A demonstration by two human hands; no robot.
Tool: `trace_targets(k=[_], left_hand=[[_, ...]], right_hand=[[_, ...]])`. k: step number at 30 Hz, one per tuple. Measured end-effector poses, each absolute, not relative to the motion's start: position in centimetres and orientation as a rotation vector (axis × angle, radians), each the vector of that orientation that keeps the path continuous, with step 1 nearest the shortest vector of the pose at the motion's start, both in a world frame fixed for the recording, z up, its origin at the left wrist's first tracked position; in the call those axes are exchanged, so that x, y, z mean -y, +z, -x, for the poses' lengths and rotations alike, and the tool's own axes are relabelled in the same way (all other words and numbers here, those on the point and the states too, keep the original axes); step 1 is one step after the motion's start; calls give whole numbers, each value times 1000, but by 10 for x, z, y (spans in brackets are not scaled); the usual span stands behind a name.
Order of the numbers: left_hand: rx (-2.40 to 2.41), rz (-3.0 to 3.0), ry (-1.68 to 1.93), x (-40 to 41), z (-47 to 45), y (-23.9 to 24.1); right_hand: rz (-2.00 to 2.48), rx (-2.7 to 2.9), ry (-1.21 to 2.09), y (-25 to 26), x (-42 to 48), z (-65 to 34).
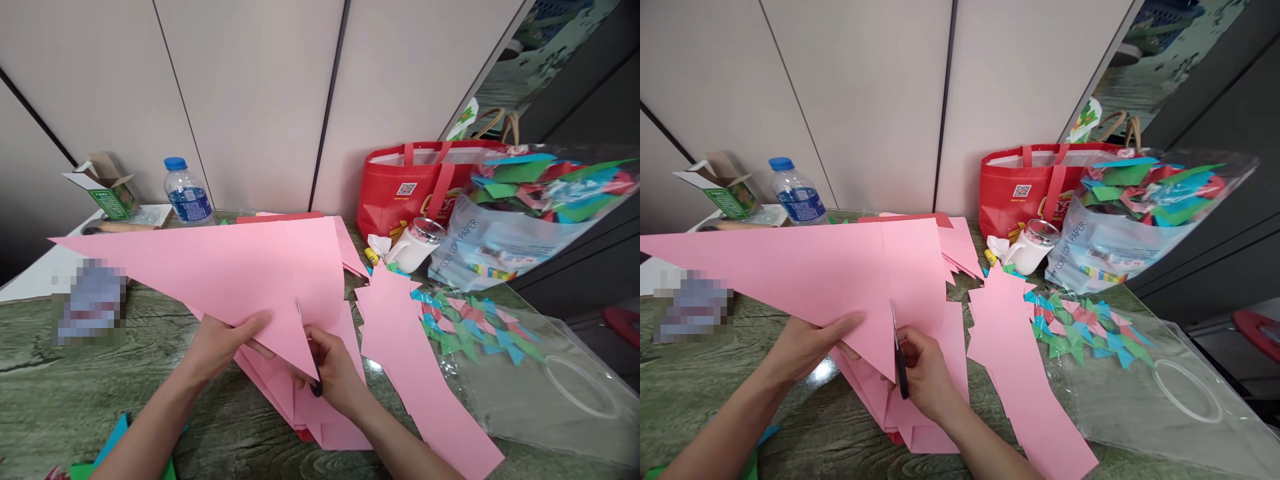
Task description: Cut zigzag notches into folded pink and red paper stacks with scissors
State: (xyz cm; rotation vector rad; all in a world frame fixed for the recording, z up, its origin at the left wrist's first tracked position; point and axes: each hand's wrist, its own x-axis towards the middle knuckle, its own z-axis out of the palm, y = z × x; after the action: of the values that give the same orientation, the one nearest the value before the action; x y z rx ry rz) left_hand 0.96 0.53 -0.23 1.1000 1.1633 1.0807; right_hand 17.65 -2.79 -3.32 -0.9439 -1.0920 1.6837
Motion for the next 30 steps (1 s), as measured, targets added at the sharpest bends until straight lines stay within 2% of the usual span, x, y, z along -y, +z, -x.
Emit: trace_targets(k=[15, 30], left_hand=[[-1149, -1098, 1072, -4, -10, -1], [-1146, -1123, 973, -1, -11, -5]], right_hand=[[970, 1049, 1676, -33, 30, -174], [894, 1208, 1476, -32, 25, -180]])
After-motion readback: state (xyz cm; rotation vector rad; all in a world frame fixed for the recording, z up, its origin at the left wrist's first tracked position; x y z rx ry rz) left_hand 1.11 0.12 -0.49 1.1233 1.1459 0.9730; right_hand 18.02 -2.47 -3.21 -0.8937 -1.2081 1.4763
